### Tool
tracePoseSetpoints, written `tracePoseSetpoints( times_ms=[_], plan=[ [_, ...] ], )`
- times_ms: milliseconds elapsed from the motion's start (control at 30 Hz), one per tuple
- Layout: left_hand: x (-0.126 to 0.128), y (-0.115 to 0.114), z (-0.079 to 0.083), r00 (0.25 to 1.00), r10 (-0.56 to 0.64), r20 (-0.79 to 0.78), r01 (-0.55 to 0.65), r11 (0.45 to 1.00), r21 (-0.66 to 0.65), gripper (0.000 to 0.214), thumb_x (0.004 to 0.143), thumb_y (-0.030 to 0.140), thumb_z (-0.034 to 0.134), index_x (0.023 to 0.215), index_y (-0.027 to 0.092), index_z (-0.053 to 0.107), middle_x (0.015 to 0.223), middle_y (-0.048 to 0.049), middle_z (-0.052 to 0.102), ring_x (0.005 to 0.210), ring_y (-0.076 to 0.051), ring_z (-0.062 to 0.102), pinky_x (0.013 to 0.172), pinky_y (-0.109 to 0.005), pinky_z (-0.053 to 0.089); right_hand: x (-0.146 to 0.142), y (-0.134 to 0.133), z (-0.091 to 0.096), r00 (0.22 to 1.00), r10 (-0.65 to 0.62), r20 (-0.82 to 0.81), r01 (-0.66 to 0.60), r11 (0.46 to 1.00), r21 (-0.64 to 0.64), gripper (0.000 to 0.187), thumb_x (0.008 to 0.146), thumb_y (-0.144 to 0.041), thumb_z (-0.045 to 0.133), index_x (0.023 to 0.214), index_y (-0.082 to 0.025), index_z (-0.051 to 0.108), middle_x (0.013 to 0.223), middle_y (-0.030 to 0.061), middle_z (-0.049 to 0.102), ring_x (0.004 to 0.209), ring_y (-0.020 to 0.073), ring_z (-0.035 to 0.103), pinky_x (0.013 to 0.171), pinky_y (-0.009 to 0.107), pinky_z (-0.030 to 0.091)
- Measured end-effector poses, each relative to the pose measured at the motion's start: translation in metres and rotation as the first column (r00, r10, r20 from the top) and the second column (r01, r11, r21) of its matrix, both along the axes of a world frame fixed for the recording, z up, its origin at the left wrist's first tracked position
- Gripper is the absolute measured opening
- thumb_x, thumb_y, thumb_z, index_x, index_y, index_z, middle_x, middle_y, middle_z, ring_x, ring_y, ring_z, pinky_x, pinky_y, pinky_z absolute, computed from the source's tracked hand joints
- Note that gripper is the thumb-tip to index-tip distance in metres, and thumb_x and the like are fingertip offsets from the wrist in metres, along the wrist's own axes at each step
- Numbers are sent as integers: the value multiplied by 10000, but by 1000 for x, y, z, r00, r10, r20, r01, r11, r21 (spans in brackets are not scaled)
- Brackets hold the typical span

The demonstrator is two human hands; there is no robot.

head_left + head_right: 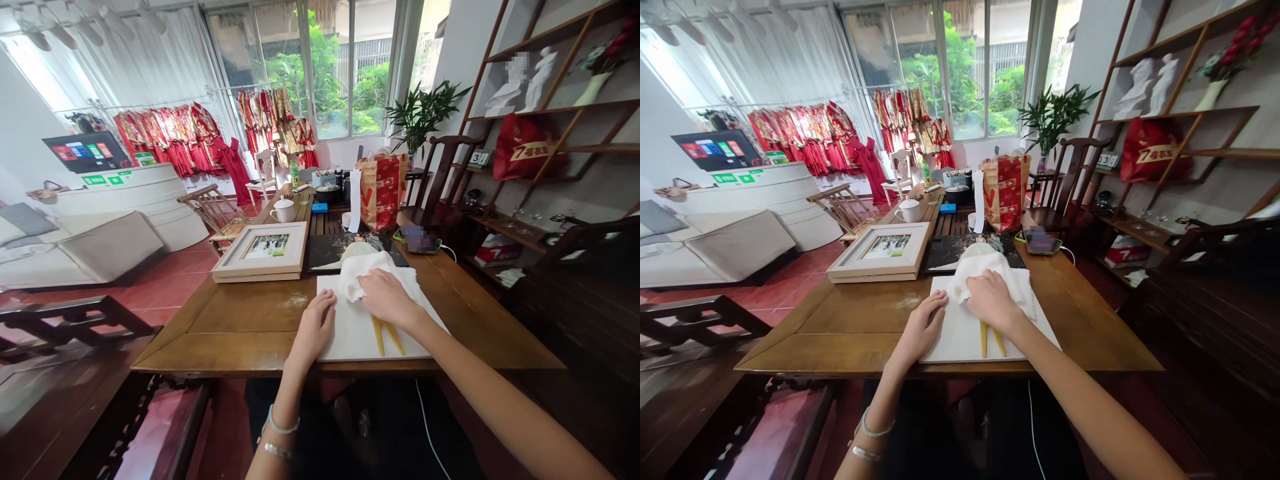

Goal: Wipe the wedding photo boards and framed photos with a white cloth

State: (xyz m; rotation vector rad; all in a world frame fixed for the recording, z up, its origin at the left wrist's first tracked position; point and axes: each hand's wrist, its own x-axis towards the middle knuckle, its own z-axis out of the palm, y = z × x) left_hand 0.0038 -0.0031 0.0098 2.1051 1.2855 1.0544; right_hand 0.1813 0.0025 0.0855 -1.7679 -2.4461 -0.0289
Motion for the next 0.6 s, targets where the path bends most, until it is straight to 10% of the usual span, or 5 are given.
tracePoseSetpoints(
  times_ms=[367,600],
  plan=[
    [-7,0,12,995,-104,9,104,992,-68,357,896,130,430,1130,191,692,1374,-75,573,1368,-224,434,1149,-419,356,-32,-94,-12,983,182,6,-182,981,63,420,633,-32,503,1019,-71,666,1056,165,664,1051,299,551,1005,397,397],
    [-4,-2,5,999,-39,-17,38,998,-53,356,908,184,447,1198,126,645,1380,-137,557,1363,-253,440,1147,-475,342,12,-145,-10,959,275,-70,-257,946,200,635,463,6,436,1022,-147,694,1026,89,720,1078,291,593,941,412,494]
  ],
)
